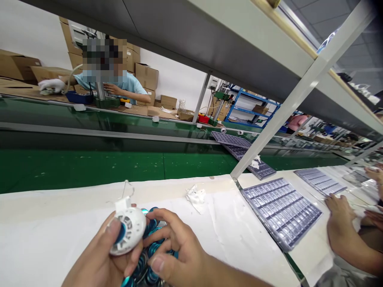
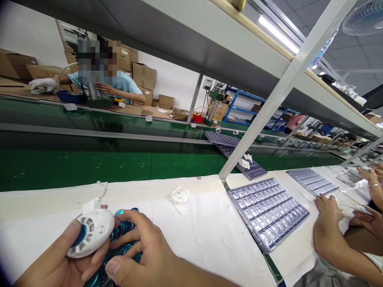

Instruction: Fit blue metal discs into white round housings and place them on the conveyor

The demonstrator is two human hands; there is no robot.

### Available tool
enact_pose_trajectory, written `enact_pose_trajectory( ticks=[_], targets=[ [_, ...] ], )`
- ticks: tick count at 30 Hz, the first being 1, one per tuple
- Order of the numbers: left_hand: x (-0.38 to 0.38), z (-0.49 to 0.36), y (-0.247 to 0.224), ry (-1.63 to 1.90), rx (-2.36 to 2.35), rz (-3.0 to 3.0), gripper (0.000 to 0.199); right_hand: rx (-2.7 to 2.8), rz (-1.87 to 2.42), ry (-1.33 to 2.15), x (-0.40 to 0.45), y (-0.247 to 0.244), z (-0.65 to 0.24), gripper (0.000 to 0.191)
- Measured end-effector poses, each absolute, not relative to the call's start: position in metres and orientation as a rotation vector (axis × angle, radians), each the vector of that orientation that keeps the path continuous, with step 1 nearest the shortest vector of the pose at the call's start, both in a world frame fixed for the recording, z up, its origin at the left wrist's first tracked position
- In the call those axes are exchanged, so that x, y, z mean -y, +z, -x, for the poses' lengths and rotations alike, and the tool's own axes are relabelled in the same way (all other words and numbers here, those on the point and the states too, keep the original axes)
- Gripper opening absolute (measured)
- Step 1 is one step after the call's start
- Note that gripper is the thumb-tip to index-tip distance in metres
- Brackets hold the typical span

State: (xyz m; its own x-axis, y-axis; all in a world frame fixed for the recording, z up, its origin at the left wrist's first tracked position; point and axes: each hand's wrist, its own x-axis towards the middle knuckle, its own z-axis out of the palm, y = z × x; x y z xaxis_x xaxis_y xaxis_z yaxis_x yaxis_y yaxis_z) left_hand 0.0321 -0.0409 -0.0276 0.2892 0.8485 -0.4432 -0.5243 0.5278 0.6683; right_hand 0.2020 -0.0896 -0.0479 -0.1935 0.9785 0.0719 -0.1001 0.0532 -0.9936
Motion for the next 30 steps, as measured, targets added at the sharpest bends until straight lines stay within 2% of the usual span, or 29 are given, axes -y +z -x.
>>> enact_pose_trajectory(
  ticks=[4, 8, 19, 26, 30],
  targets=[
    [0.026, -0.027, -0.016, 1.08, -0.851, -0.269, 0.029, 1.369, 0.932, 1.206, 0.086, -0.056, -0.201, 0.069],
    [0.023, -0.025, -0.006, 1.11, -0.819, -0.307, 0.026, 1.375, 0.925, 1.199, 0.085, -0.058, -0.2, 0.064],
    [0.012, -0.018, -0.031, 1.146, -0.868, -0.415, 0.038, 1.329, 1.007, 1.211, 0.087, -0.051, -0.2, 0.051],
    [0.016, -0.02, -0.036, 1.105, -0.839, -0.465, 0.033, 1.38, 1.109, 1.143, 0.084, -0.053, -0.199, 0.028],
    [0.019, -0.021, -0.037, 1.083, -0.848, -0.458, 0.03, 1.429, 1.095, 1.087, 0.084, -0.053, -0.198, 0.024]
  ],
)
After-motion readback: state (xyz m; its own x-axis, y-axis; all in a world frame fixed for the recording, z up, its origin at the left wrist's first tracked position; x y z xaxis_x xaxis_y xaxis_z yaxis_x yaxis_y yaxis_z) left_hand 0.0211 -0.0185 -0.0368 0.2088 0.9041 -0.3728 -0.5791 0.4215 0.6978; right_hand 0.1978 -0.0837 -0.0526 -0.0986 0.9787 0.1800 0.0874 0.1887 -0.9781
